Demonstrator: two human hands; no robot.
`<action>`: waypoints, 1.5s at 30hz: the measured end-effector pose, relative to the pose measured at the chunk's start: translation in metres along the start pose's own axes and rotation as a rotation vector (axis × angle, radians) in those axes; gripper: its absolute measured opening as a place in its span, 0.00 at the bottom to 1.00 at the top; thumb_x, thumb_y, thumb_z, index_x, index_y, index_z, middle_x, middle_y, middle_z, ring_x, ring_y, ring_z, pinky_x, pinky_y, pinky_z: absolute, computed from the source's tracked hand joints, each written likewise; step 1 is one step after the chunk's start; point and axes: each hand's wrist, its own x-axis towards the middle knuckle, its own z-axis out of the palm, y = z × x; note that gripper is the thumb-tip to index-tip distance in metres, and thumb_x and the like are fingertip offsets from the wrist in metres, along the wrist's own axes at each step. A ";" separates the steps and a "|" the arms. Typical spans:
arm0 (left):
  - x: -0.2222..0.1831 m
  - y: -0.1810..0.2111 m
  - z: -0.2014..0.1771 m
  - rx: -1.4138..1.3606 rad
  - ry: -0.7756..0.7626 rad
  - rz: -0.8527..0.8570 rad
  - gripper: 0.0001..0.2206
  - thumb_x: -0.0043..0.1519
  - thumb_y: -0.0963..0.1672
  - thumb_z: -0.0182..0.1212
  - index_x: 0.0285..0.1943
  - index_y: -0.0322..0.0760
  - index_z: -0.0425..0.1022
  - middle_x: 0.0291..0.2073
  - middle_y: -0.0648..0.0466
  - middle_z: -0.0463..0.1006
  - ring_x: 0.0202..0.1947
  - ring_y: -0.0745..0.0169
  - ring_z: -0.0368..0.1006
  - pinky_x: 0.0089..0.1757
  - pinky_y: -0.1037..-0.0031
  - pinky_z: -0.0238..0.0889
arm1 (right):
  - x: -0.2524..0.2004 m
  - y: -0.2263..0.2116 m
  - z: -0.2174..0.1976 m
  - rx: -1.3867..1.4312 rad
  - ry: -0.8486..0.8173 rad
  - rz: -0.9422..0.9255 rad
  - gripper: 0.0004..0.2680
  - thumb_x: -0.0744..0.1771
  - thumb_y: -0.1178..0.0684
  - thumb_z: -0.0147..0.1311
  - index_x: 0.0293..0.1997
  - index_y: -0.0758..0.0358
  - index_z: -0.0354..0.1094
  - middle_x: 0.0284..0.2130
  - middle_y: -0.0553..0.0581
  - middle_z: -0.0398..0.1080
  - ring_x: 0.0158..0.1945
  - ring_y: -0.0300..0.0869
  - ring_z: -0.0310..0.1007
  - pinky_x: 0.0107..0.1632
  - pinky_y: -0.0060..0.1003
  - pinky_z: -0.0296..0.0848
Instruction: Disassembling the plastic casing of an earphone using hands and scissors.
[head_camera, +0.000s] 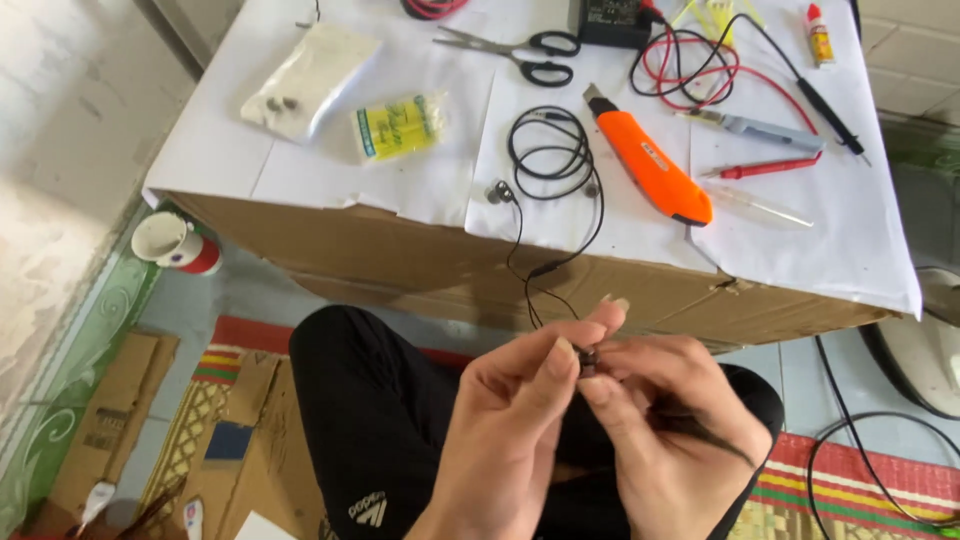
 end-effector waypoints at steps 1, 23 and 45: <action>-0.002 -0.002 0.001 -0.062 -0.049 0.013 0.11 0.67 0.45 0.65 0.54 0.34 0.81 0.61 0.39 0.76 0.68 0.51 0.66 0.68 0.59 0.50 | -0.001 0.001 -0.001 0.030 0.014 0.011 0.08 0.60 0.69 0.62 0.39 0.74 0.74 0.34 0.58 0.74 0.30 0.36 0.65 0.37 0.25 0.65; -0.019 0.022 0.032 0.483 0.241 0.221 0.08 0.58 0.37 0.69 0.43 0.20 0.83 0.27 0.46 0.84 0.24 0.67 0.75 0.29 0.83 0.70 | 0.005 0.005 -0.017 0.607 -0.129 0.065 0.04 0.66 0.63 0.57 0.42 0.73 0.75 0.31 0.56 0.72 0.33 0.36 0.66 0.41 0.25 0.65; -0.030 0.030 0.040 0.477 0.104 0.177 0.11 0.58 0.37 0.68 0.46 0.19 0.83 0.31 0.46 0.84 0.29 0.66 0.77 0.31 0.81 0.72 | -0.007 -0.024 -0.029 0.115 0.096 -0.098 0.07 0.61 0.67 0.59 0.39 0.76 0.71 0.39 0.65 0.75 0.37 0.42 0.71 0.44 0.28 0.69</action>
